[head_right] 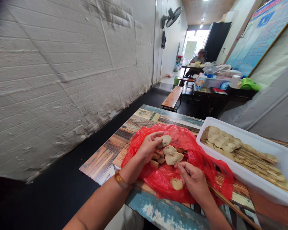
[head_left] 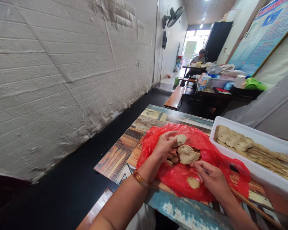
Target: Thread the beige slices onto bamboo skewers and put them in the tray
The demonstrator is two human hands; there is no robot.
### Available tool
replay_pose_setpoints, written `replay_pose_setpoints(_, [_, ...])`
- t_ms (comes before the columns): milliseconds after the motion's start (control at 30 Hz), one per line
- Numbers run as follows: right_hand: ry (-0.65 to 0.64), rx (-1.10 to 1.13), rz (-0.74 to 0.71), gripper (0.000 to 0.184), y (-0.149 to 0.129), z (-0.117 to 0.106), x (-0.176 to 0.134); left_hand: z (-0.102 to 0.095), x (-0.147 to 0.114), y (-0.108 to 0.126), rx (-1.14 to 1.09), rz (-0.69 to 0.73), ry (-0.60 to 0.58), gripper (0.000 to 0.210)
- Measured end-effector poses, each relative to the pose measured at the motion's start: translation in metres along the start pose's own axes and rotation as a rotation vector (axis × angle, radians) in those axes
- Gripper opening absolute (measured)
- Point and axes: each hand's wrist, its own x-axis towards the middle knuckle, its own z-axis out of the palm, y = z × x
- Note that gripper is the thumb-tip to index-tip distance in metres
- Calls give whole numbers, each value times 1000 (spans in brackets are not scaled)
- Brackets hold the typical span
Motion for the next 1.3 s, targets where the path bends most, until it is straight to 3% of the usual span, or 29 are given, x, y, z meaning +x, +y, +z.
replay_pose_setpoints(567, [-22,80,30,39,-6,6,-1,-4,6,-10,81,33,-78,48])
replay_pose_setpoints(800, [-32,152,70,40,-11,6,-3,-4,6,-7,0,12,-10,42])
replay_pose_setpoints(933, [-10,178,56,39,-10,7,-2,-1,3,-4,-122,-60,-94,38])
replay_pose_setpoints(1100, [5,195,68,37,-9,8,-2,-2,0,-7,-95,-108,-224,40])
replay_pose_setpoints(1300, [-12,189,76,38,-10,8,-3,-6,3,-11,-8,-21,-147,36])
